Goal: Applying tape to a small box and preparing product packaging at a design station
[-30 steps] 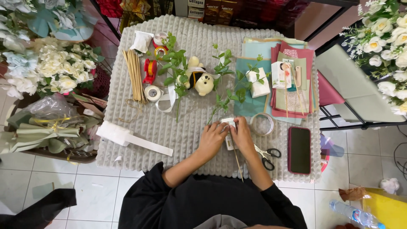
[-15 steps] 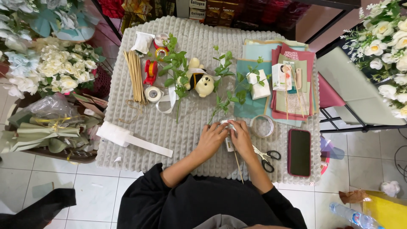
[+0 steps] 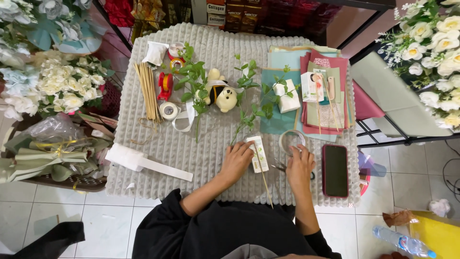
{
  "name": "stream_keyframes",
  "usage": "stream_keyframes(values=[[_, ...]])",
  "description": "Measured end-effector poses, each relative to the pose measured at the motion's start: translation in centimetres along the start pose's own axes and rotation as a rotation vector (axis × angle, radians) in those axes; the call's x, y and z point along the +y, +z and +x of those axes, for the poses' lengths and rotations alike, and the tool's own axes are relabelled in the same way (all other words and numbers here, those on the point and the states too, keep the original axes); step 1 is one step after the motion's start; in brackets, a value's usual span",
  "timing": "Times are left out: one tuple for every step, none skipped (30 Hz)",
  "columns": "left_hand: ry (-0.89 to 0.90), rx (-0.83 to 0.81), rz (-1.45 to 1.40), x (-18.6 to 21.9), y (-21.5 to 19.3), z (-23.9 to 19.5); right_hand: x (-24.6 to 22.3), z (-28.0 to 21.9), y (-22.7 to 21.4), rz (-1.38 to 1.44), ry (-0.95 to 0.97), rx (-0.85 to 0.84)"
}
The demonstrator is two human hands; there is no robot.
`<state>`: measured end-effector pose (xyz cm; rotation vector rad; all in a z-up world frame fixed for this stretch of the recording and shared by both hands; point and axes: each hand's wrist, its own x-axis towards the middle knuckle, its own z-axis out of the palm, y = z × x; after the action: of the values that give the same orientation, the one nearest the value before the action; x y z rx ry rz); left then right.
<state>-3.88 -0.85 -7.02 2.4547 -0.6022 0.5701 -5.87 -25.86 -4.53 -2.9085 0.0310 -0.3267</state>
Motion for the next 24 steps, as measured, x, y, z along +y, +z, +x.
stream_keyframes(values=[[0.004,0.000,-0.003,0.4,0.0,0.3,0.8,0.2,0.3,-0.002,0.004,0.002],[0.017,0.024,-0.050,0.7,0.1,0.6,1.6,0.3,0.7,0.015,0.024,-0.038],[0.028,0.048,-0.095,1.0,0.0,0.8,2.3,0.6,1.0,0.035,0.042,-0.079],[0.031,0.048,-0.095,1.4,0.1,1.7,2.0,0.8,0.1,0.036,0.044,-0.078],[0.051,0.036,-0.109,1.8,0.0,2.4,1.7,1.0,-0.8,0.240,0.063,-0.098],[0.072,0.023,-0.123,2.2,0.0,3.1,1.4,1.2,-1.7,0.444,0.082,-0.118],[0.073,0.023,-0.123,2.5,-0.1,3.9,1.5,1.1,-1.9,0.445,0.083,-0.117],[0.012,-0.031,-0.212,2.9,-0.2,4.7,1.5,1.1,-2.2,0.497,0.064,-0.097],[-0.044,-0.084,-0.303,3.2,-0.3,5.7,1.7,1.1,-2.5,0.547,0.048,-0.072],[-0.037,-0.084,-0.305,3.2,0.6,5.8,1.2,1.1,-3.2,0.545,0.051,-0.065],[-0.085,-0.132,-0.359,3.2,1.4,5.9,0.8,1.1,-3.8,0.588,0.028,-0.055],[-0.133,-0.182,-0.412,3.1,2.3,6.1,0.4,1.2,-4.5,0.630,0.005,-0.044],[-0.130,-0.183,-0.412,3.3,2.3,6.1,0.2,1.1,-4.7,0.631,0.007,-0.042],[-0.166,-0.206,-0.429,3.5,2.3,6.1,0.0,1.1,-5.0,0.645,0.003,-0.041],[-0.206,-0.228,-0.442,3.7,2.2,6.0,-0.2,1.1,-5.2,0.661,-0.003,-0.044],[-0.207,-0.229,-0.440,3.7,2.3,6.2,-0.4,1.2,-5.4,0.664,-0.002,-0.044],[-0.232,-0.247,-0.430,3.7,2.3,6.2,-0.7,1.1,-5.6,0.659,-0.002,-0.054],[-0.257,-0.265,-0.419,3.7,2.4,6.2,-0.9,1.1,-5.8,0.654,-0.001,-0.063],[-0.261,-0.266,-0.418,3.6,2.7,6.1,-0.9,1.1,-5.9,0.655,-0.001,-0.066],[-0.256,-0.273,-0.430,3.5,3.1,6.0,-0.9,1.1,-6.0,0.622,-0.032,-0.083],[-0.247,-0.279,-0.442,3.4,3.4,6.1,-0.9,1.2,-6.1,0.588,-0.063,-0.096],[-0.248,-0.278,-0.442,3.2,4.5,5.7,-0.6,1.2,-5.9,0.588,-0.064,-0.096],[-0.256,-0.269,-0.505,3.0,5.6,5.4,-0.3,1.3,-5.7,0.544,-0.051,-0.137],[-0.265,-0.260,-0.568,2.8,6.7,5.1,0.0,1.3,-5.5,0.499,-0.038,-0.178]])
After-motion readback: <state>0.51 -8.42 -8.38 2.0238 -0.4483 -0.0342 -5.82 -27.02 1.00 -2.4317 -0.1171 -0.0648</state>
